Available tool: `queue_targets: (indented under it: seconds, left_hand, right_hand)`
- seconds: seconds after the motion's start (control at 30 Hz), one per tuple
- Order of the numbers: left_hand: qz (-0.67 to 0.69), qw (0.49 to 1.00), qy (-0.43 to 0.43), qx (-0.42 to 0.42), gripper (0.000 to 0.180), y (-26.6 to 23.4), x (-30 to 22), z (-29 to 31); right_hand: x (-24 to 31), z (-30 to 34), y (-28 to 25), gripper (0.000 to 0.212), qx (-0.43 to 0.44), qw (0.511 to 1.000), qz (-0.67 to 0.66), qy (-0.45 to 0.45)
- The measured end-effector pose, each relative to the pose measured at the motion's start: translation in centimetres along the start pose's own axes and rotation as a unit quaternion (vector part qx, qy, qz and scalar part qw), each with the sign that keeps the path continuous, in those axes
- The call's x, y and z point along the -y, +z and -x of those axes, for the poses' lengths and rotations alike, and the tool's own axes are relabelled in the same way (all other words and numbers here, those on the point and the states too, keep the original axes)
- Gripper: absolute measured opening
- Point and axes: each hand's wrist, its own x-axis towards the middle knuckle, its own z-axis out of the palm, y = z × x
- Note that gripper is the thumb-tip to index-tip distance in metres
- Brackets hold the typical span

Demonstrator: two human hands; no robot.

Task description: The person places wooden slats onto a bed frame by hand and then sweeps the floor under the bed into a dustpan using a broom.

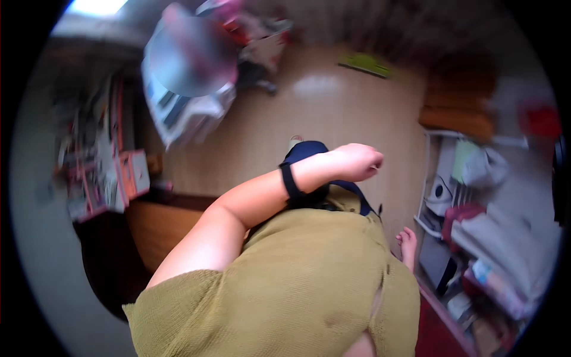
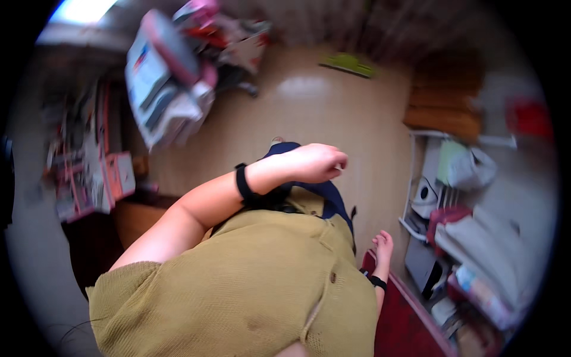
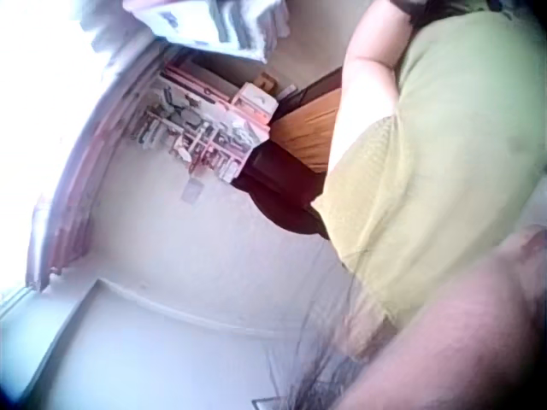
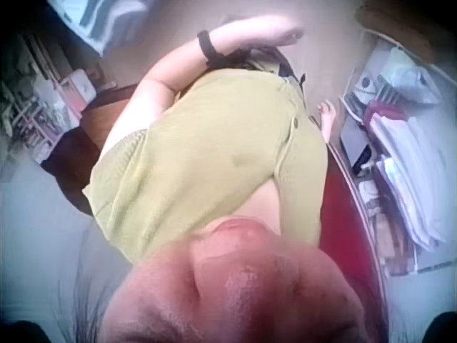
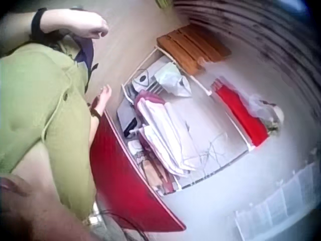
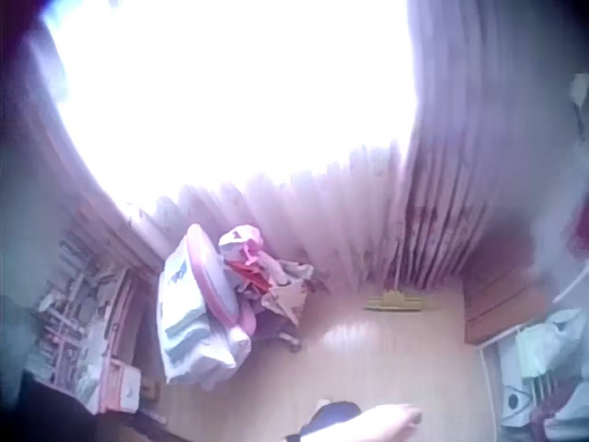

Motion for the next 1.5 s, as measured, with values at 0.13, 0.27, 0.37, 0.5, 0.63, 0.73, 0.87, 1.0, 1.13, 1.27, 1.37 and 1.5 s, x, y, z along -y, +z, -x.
queue_targets:
  seconds: [0.13,0.27,0.37,0.5,0.63,0.73,0.87,1.0,1.13,1.27,1.37,1.5]
  left_hand:
    - [-0.028,0.997,0.053,0.051,0.015,1.1,-1.9,-6.6]
    - [-0.052,0.983,0.085,0.152,0.016,0.0,-6.6,-15.3]
    - [-0.066,0.97,0.153,0.179,0.018,1.0,-10.7,-24.2]
    - [-0.045,0.946,0.214,0.239,0.018,5.6,-17.2,-34.4]
    - [-0.056,0.895,0.271,0.351,0.016,15.5,-22.7,-41.6]
    - [-0.069,0.831,0.258,0.488,0.015,23.3,-25.1,-43.4]
    - [-0.115,0.744,0.282,0.595,0.013,29.7,-28.3,-41.3]
    - [-0.16,0.662,0.309,0.663,0.014,32.6,-28.7,-38.5]
    - [-0.165,0.602,0.324,0.711,0.015,36.8,-30.9,-34.9]
    - [-0.186,0.552,0.35,0.733,0.016,41.7,-35.0,-30.1]
    - [-0.183,0.53,0.369,0.741,0.016,46.3,-37.7,-25.7]
    - [-0.174,0.497,0.396,0.752,0.017,53.2,-42.4,-18.0]
  right_hand:
    - [-7.3,-0.3,-2.6,0.025,-0.033,0.995,-0.089,0.001]
    - [-13.0,3.5,-3.2,0.023,-0.107,0.985,-0.133,0.039]
    - [-17.7,7.1,-3.2,0.024,-0.209,0.955,-0.199,0.072]
    - [-19.5,12.7,-2.5,0.025,-0.358,0.854,-0.347,0.149]
    - [-16.7,15.5,-1.4,0.027,-0.491,0.658,-0.521,0.234]
    - [-16.5,15.8,2.8,0.028,-0.492,0.603,-0.589,0.218]
    - [-12.1,14.6,7.3,0.024,-0.446,0.606,-0.589,0.292]
    - [-8.0,14.1,13.6,0.021,-0.466,0.57,-0.601,0.311]
    - [-7.5,13.7,16.8,0.026,-0.465,0.569,-0.588,0.338]
    - [-9.9,14.1,17.7,0.026,-0.495,0.523,-0.614,0.322]
    - [-13.9,15.5,17.4,0.025,-0.523,0.504,-0.61,0.316]
    - [-20.6,19.4,15.9,0.025,-0.549,0.471,-0.61,0.323]
